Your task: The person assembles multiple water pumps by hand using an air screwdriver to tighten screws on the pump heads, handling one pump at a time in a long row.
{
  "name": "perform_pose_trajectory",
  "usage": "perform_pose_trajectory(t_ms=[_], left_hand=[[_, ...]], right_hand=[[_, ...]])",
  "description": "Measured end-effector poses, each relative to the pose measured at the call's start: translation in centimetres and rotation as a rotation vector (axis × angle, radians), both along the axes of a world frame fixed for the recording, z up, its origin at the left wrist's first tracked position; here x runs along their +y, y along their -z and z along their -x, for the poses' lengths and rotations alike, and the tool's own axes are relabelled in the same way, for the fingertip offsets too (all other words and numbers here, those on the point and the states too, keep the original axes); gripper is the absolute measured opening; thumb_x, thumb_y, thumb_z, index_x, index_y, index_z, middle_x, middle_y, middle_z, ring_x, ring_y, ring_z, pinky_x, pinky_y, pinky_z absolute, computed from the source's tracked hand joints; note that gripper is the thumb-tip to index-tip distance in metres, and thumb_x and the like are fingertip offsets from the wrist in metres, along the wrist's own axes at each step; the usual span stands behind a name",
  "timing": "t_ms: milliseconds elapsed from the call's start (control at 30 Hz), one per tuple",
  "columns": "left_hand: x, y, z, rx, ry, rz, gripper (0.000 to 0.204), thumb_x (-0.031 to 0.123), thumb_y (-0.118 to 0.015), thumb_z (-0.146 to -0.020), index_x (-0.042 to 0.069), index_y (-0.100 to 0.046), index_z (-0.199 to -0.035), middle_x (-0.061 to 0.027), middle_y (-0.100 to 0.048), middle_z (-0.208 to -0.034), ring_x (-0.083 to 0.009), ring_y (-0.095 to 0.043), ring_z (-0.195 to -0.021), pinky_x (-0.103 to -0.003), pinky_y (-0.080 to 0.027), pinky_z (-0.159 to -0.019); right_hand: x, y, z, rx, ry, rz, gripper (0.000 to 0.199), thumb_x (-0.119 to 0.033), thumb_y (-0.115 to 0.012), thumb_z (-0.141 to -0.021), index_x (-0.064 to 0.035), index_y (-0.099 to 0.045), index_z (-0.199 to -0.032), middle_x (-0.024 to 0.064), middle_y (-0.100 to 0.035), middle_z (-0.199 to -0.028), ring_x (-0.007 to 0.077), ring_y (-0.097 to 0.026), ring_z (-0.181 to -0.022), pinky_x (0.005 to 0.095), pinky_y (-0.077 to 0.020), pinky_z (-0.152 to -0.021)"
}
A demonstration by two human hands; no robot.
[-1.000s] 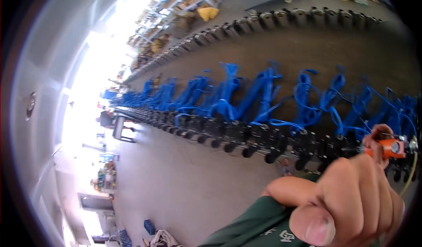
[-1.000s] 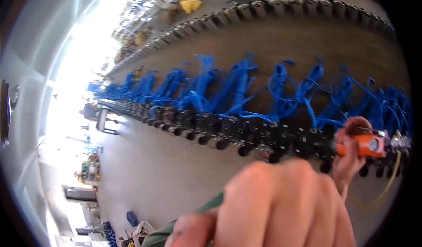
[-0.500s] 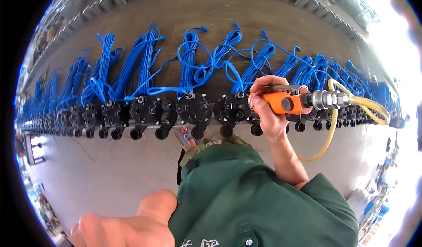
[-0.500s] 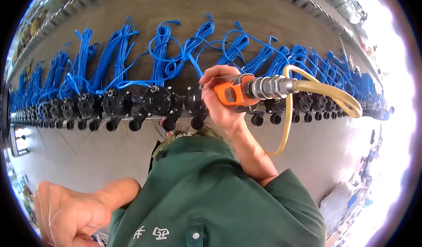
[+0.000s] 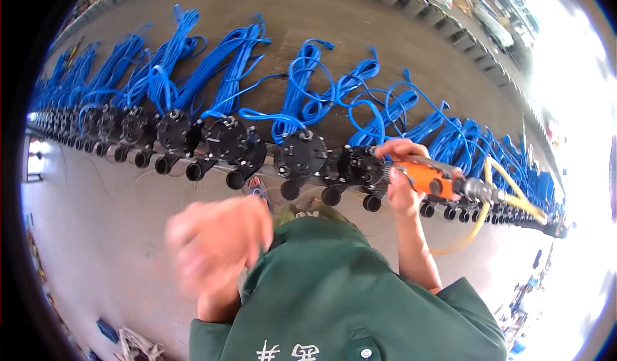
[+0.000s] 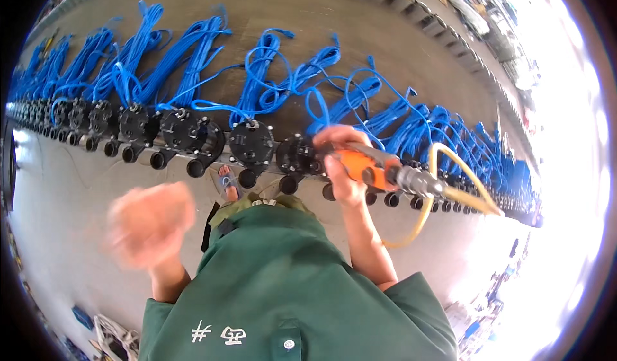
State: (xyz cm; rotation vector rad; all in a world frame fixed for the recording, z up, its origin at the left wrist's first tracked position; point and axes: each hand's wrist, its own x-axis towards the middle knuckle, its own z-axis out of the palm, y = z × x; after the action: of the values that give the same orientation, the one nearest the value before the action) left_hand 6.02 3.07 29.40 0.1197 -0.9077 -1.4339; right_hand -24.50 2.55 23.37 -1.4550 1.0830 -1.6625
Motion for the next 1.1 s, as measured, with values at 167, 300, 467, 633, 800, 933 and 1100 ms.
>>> perform_pose_trajectory(t_ms=[167,300,467,633,800,933,1100], left_hand=[[0.9,19.7,2.9,-1.111,-0.268,-0.597,0.014,0.007,-0.072,-0.087,-0.001,-0.068,-0.098,-0.0030,-0.062,-0.071,-0.0091,-0.060,-0.065,-0.027,-0.048,-0.061],[1.2,29.7,4.1,-1.292,-0.531,-0.294,0.017,0.008,-0.074,-0.083,0.000,-0.071,-0.098,-0.0129,-0.067,-0.083,-0.0271,-0.067,-0.068,-0.037,-0.052,-0.062],[0.4,31.1,4.7,-1.266,-0.704,-0.164,0.012,0.005,-0.070,-0.086,0.000,-0.072,-0.097,-0.0138,-0.068,-0.088,-0.0322,-0.068,-0.075,-0.038,-0.053,-0.064],[0.1,30.6,5.3,-1.232,-0.725,-0.156,0.011,0.007,-0.069,-0.086,0.001,-0.072,-0.095,-0.0140,-0.067,-0.089,-0.0368,-0.066,-0.076,-0.042,-0.054,-0.066],[0.0,31.2,5.3,-1.282,-0.731,-0.140,0.013,0.007,-0.068,-0.086,0.002,-0.072,-0.098,-0.0142,-0.067,-0.089,-0.0375,-0.066,-0.076,-0.043,-0.054,-0.067],[0.0,31.0,5.0,-1.300,-0.694,-0.123,0.014,0.008,-0.067,-0.087,0.003,-0.072,-0.099,-0.0144,-0.066,-0.089,-0.0383,-0.066,-0.075,-0.044,-0.053,-0.065],[0.0,31.3,4.8,-1.303,-0.692,-0.073,0.015,0.007,-0.067,-0.085,0.003,-0.072,-0.099,-0.0145,-0.066,-0.088,-0.0388,-0.065,-0.074,-0.045,-0.053,-0.065]], right_hand=[[0.1,-1.3,-1.4,-0.222,0.021,-0.047,0.041,-0.008,-0.056,-0.080,0.0085,-0.050,-0.117,0.0092,-0.055,-0.068,0.0164,-0.053,-0.060,0.0307,-0.0471,-0.055],[-1.0,-3.6,-4.4,-0.307,-0.213,0.081,0.044,-0.010,-0.052,-0.080,0.0077,-0.049,-0.120,0.0079,-0.053,-0.065,0.0164,-0.049,-0.057,0.0312,-0.0451,-0.053],[-2.9,-2.4,-10.3,-0.234,-0.345,0.009,0.035,-0.010,-0.054,-0.081,0.0028,-0.049,-0.112,0.0055,-0.049,-0.062,0.0158,-0.047,-0.056,0.0315,-0.0446,-0.055],[-3.7,0.2,-12.4,-0.184,-0.425,-0.077,0.031,-0.008,-0.056,-0.081,0.0047,-0.049,-0.108,0.0070,-0.052,-0.063,0.0156,-0.050,-0.055,0.0319,-0.0470,-0.054],[-4.5,2.6,-13.3,-0.165,-0.521,-0.172,0.032,0.002,-0.059,-0.083,0.0050,-0.052,-0.114,0.0047,-0.060,-0.076,0.0124,-0.058,-0.069,0.0268,-0.0497,-0.064],[-4.6,4.1,-13.6,-0.152,-0.504,-0.234,0.027,0.001,-0.058,-0.084,0.0023,-0.052,-0.110,0.0059,-0.059,-0.079,0.0126,-0.058,-0.070,0.0271,-0.0497,-0.066],[-5.0,4.5,-13.3,-0.129,-0.471,-0.267,0.021,0.002,-0.052,-0.083,0.0019,-0.051,-0.103,0.0086,-0.055,-0.076,0.0146,-0.053,-0.065,0.0319,-0.0494,-0.063]])
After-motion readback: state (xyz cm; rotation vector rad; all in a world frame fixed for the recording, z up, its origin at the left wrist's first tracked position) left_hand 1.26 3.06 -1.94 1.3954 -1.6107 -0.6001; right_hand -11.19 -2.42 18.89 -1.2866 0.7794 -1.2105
